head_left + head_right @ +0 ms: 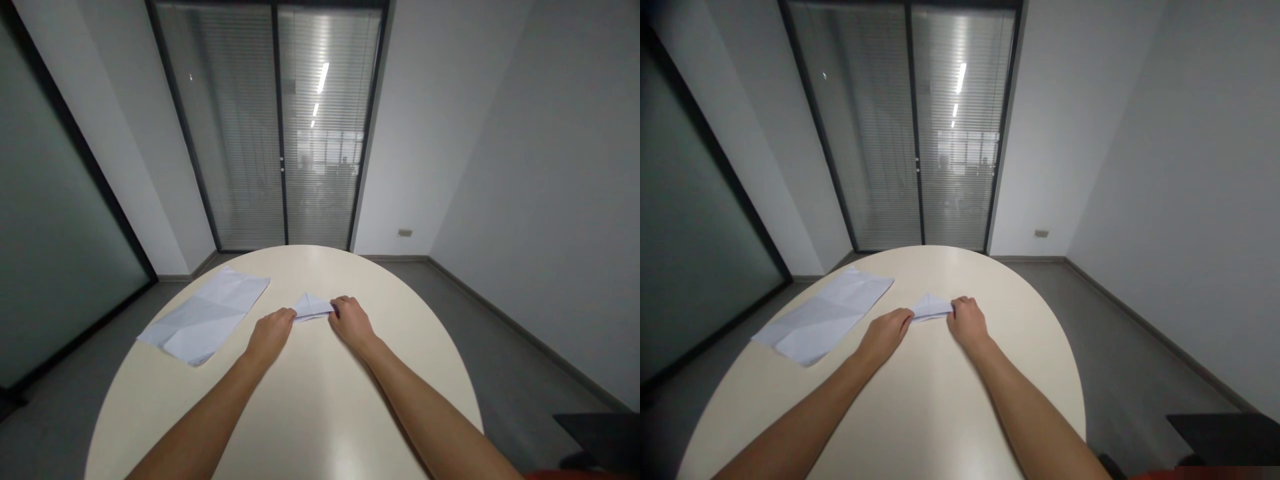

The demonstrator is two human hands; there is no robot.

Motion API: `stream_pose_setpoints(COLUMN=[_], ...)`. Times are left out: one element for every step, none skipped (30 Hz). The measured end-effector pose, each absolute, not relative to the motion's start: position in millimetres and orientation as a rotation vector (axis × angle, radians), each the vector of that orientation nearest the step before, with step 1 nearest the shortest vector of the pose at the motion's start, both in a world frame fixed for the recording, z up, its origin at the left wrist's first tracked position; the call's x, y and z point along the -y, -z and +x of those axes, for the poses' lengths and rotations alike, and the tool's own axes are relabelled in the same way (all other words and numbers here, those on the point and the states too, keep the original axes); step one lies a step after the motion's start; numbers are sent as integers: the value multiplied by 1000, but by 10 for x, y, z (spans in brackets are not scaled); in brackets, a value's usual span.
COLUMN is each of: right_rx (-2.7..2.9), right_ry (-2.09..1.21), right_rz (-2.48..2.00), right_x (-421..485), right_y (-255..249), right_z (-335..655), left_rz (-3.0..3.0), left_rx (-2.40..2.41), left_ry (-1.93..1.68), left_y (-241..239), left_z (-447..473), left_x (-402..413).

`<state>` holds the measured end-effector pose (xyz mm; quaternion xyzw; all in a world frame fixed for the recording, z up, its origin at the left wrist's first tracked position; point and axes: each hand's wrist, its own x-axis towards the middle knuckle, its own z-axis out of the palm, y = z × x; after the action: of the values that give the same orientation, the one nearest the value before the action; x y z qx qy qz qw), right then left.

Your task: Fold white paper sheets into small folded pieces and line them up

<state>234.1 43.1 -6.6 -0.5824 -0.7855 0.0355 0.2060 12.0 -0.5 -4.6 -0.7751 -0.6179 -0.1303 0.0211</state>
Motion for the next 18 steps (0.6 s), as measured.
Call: stream_pose_setpoints(right_rx=[2177, 2169, 2160, 2147, 2130, 2113, 2099, 2092, 2093, 2098, 2106, 2115, 2126, 2137, 2148, 2158, 2168, 2178], right_ry=[-97, -99, -105, -113, -122, -132, -142, -149, -154, -155, -154, -150, -146, -143, -140, -138, -135, -134], right_rz=[-1643, -1657, -1673, -1691, -1713, -1733, -1747, -1749, -1741, -1729, -1719, -1716, -1718, -1724, -1731, -1736, -1736, -1732], right_x=[-432, -433, -436, -439, -444, -449, -454, -458, -462, -466, -468, -469, -468, -467, -465, -463, -461, -460], right_y=[63, 59, 54, 51, 48, 47, 47, 47, 48, 48, 46, 43, 38, 30, 22, 14, 6, 0], right_z=[2347, 2354, 2361, 2367, 2374, 2379, 2385, 2390, 2394, 2398, 2401, 2403, 2405, 2406, 2407, 2408, 2410, 2412], left_rz=[-2403, -2403, -2403, -2405, -2407, -2409, -2412, -2415, -2418, -2419, -2418, -2418, -2417, -2416, -2415, -2416, -2418, -2421], left_rx=[1916, 1917, 1918, 1919, 1920, 1923, 1926, 1928, 1928, 1929, 1930, 1933, 1939, 1946, 1952, 1955, 1952, 1947], left_ry=[406, 408, 411, 414, 418, 422, 428, 432, 436, 439, 441, 443, 444, 448, 454, 459, 464, 469], left_y=[44, 42, 39, 37, 34, 32, 30, 28, 25, 23, 20, 17, 13, 10, 7, 5, 5, 6], left_z=[117, 115, 114, 112, 111, 110, 108, 106, 105, 103, 102, 101, 102, 102, 104, 105, 107, 108], left_x=[5, 5, 5, 5, 6, 8, 11, 14, 18, 22, 25, 28, 31, 33, 34, 35, 35, 34])
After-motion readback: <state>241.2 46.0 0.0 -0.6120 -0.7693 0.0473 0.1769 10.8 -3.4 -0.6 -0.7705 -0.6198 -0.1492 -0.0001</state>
